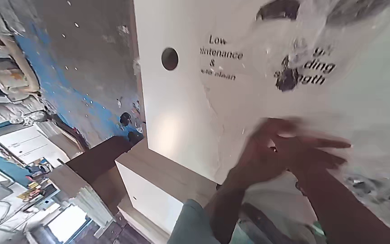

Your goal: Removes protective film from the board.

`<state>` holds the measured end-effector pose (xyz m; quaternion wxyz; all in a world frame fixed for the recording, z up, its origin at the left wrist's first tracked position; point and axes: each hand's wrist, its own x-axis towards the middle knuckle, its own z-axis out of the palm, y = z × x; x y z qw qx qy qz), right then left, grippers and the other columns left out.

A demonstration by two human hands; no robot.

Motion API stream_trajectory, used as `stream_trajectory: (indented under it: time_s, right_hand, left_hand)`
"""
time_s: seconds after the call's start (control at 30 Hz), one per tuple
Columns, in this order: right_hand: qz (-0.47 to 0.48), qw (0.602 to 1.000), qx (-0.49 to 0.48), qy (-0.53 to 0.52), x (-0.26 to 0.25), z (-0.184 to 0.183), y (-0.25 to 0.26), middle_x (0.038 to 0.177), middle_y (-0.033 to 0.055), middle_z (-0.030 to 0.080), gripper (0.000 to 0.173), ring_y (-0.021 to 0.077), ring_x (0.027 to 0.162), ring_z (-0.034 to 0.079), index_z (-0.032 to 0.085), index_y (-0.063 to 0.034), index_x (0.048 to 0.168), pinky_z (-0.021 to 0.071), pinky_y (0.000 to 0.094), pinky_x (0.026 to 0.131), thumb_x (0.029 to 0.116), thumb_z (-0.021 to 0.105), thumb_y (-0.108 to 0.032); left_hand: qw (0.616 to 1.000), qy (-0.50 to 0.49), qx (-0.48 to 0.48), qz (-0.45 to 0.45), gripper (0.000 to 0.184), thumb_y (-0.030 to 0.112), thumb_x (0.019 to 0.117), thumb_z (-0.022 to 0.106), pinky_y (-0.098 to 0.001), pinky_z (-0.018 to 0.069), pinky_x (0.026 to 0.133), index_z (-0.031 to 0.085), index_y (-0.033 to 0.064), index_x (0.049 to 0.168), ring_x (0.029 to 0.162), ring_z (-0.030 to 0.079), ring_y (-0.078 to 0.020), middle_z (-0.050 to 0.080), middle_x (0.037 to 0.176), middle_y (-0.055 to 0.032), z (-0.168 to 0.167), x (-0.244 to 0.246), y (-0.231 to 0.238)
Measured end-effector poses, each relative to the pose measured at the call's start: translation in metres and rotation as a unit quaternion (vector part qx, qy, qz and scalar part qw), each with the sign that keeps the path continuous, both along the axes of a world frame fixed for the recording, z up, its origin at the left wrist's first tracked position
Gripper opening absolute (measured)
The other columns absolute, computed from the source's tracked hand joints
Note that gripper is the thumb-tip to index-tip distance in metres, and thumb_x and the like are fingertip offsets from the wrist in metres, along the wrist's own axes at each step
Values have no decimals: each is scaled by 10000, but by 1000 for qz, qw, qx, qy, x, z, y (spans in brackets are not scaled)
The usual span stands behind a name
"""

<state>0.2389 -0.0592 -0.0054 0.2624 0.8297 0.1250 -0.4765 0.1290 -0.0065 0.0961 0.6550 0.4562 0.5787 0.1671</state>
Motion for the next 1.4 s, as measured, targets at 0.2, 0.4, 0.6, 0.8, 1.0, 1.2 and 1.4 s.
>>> stream_trajectory:
  time_s: [0.2, 0.4, 0.6, 0.8, 1.0, 1.2, 1.4]
  right_hand:
    - [-88, 996, 12, -11, -2, 5, 10, 1624, 387, -123, 1654, 561, 1511, 38, -205, 37, 1568, 119, 706, 1172, 562, 678, -935]
    - [-90, 995, 1, -35, -4, -4, 7, 1612, 398, -147, 1709, 557, 1507, 52, -233, 40, 1555, 185, 673, 1166, 507, 664, -969]
    - [-149, 987, 50, 28, 4, 3, 10, 1632, 373, -127, 1662, 542, 1525, 11, -167, 54, 1574, 116, 722, 1169, 552, 751, -881]
    - [-152, 987, 51, -9, -3, -5, 4, 1613, 387, -183, 1736, 569, 1513, -36, -232, 38, 1558, 87, 759, 1144, 485, 757, -902]
    - [-136, 990, 42, -5, -1, -5, 3, 1615, 395, -157, 1731, 566, 1516, -8, -220, 50, 1558, 103, 744, 1156, 488, 720, -933]
    - [-151, 987, 48, -1, -1, -5, 5, 1613, 389, -179, 1723, 564, 1515, -40, -218, 34, 1565, 77, 747, 1157, 494, 748, -908]
    - [-154, 987, 43, 22, 0, -1, 5, 1621, 396, -119, 1690, 559, 1517, -5, -134, 54, 1585, 85, 750, 1151, 505, 734, -914]
  left_hand:
    - [878, 457, 110, 87, 629, 410, 1004, 605, -509, 446, 1093, 468, -36, 1427, 1355, 492, -374, 498, 1453, -259, -80, -99, 69]
    - [839, 470, 267, -58, 467, 262, 1006, 574, -521, 407, 1097, 580, -47, 1356, 1306, 542, -368, 599, 1352, -243, -96, -83, 178]
    - [772, 492, 290, -281, 365, 219, 1049, 504, -558, 399, 1086, 636, 14, 1320, 1305, 554, -358, 617, 1361, -194, -99, -80, 237]
    - [752, 488, 287, -338, 332, 249, 1047, 544, -541, 424, 1068, 697, -10, 1188, 1204, 612, -371, 675, 1222, -208, -92, -91, 245]
    - [754, 499, 288, -315, 309, 185, 1051, 496, -534, 433, 1041, 714, -25, 1111, 1153, 634, -370, 695, 1157, -210, -99, -85, 241]
    - [790, 460, 219, -340, 281, 141, 1032, 512, -566, 451, 1046, 699, -46, 1128, 1180, 627, -385, 679, 1185, -229, -86, -93, 229]
    - [902, 312, 245, -170, 269, 105, 1045, 504, -410, 522, 963, 665, -104, 1100, 1047, 669, -257, 695, 1092, -226, -66, -117, 204]
